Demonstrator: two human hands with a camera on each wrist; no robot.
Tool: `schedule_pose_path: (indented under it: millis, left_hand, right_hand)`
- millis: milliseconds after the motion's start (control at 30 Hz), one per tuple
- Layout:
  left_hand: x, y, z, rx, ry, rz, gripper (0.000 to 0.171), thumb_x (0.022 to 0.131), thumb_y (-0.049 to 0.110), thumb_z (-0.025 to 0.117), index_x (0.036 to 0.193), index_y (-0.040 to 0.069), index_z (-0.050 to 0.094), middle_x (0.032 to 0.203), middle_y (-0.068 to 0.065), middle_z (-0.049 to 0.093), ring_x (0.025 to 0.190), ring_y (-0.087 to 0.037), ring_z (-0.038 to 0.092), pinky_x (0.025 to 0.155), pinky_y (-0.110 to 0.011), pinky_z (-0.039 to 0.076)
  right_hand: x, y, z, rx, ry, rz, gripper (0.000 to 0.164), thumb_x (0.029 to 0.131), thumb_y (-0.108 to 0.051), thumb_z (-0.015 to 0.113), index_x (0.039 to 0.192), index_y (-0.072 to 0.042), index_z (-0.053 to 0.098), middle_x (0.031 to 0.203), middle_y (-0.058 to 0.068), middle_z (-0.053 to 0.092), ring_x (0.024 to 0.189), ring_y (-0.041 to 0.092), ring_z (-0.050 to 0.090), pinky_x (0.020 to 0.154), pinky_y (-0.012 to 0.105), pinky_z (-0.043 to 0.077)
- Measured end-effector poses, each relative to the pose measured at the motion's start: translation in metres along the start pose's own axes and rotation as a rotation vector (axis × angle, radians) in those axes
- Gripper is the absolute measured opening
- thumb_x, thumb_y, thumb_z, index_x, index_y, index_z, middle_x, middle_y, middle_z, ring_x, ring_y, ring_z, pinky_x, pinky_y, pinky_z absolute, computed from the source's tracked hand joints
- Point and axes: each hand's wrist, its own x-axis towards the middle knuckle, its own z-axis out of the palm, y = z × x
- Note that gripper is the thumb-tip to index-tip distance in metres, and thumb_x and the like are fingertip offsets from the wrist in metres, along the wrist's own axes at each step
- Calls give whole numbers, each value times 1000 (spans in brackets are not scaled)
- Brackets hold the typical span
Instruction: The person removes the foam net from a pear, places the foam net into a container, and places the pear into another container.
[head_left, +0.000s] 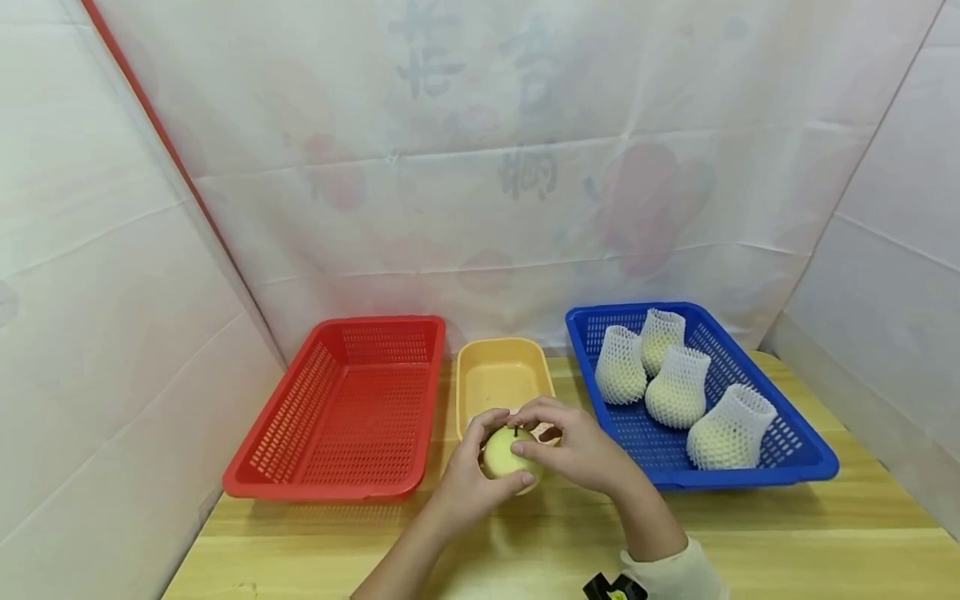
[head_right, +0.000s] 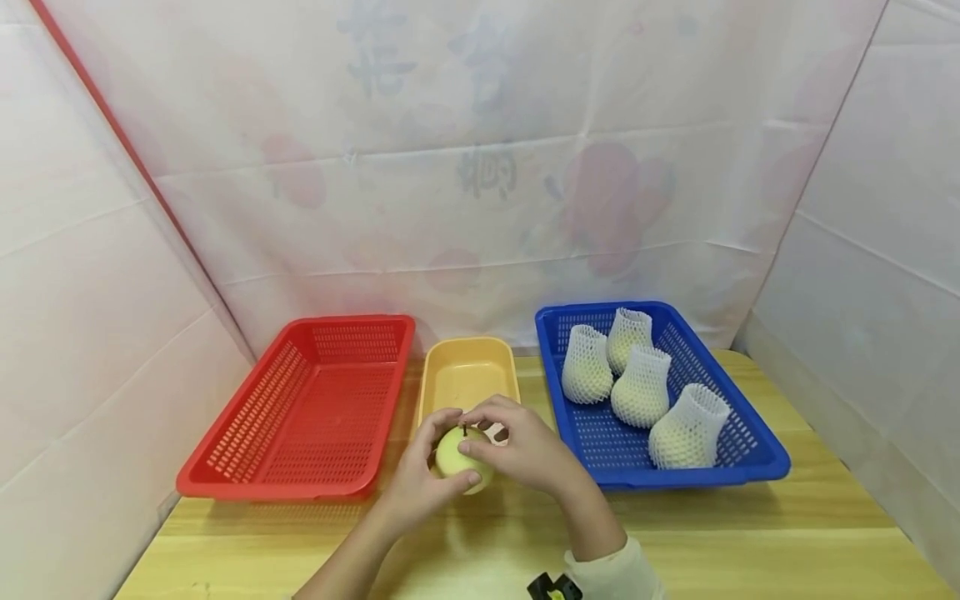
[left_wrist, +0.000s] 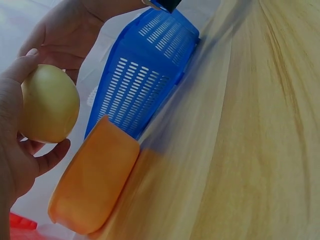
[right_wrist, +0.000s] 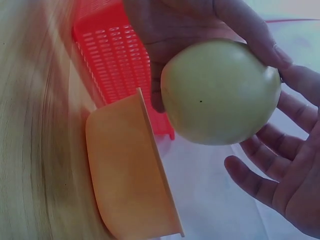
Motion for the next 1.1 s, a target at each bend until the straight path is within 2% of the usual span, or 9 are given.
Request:
schedule_pose_path:
  millis: [233,333,467,533,667,867,967,1100]
  left_hand:
    - [-1,-4,-2,18,59,23,70,77,30,85,136,30,47,132,2,53,115,-23,52,79,-29,56]
    - [0,-4,-2,-16,56,5,70,77,30,85,136,29,47,133,-2,50,112,-26,54,77,-29,58]
    - [2,-3,-2,-92,37,-25,71,78,27,84,137,30,45,134,-5,46,105,-26,59,74,-31,60]
    - [3,-2,-3,-107,35,-15,72,79,26,84,139,29,44,136,-5,45,109,-26,58,78,-31,60]
    - [4,-1,-4,-109,31,16,77,79,22,84,142,28,41,141,-2,44,117,-26,55,83,-30,59]
    - [4,6,-6,-112,47,2,74,82,22,82,145,24,42,145,-1,43,119,-27,55,82,-30,59]
    - [4,11,-8,-161,76,-24,75,85,22,78,148,20,35,147,-5,42,120,-29,55,83,-30,59]
    - [4,16,-12,-239,114,-26,72,90,16,72,147,18,29,146,-13,44,120,-30,56,85,-32,58]
  right_hand:
    - [-1,4,3,105,-86,21,33,92,-25,70,124,-20,62,122,-1,61,111,23,59,85,33,57]
    - [0,6,4,140,-89,48,35,92,-25,71,125,-19,62,124,1,61,112,26,58,85,32,57]
    - [1,5,6,172,-36,76,34,90,-24,73,123,-18,65,122,2,62,112,27,57,82,30,59]
    - [2,4,7,173,3,82,33,89,-24,74,121,-19,66,121,2,62,110,27,58,80,30,59]
    - [3,3,8,147,70,108,34,87,-26,76,120,-20,67,119,1,64,108,28,60,79,29,59]
    - [3,2,8,109,111,161,36,91,-31,72,125,-22,65,122,0,64,111,26,60,82,28,57]
    - [3,2,7,154,78,132,37,95,-25,66,132,-22,60,130,3,61,116,30,58,82,30,57]
    - [3,2,9,283,-21,80,51,96,-16,64,144,-19,48,145,8,49,124,37,52,87,31,57]
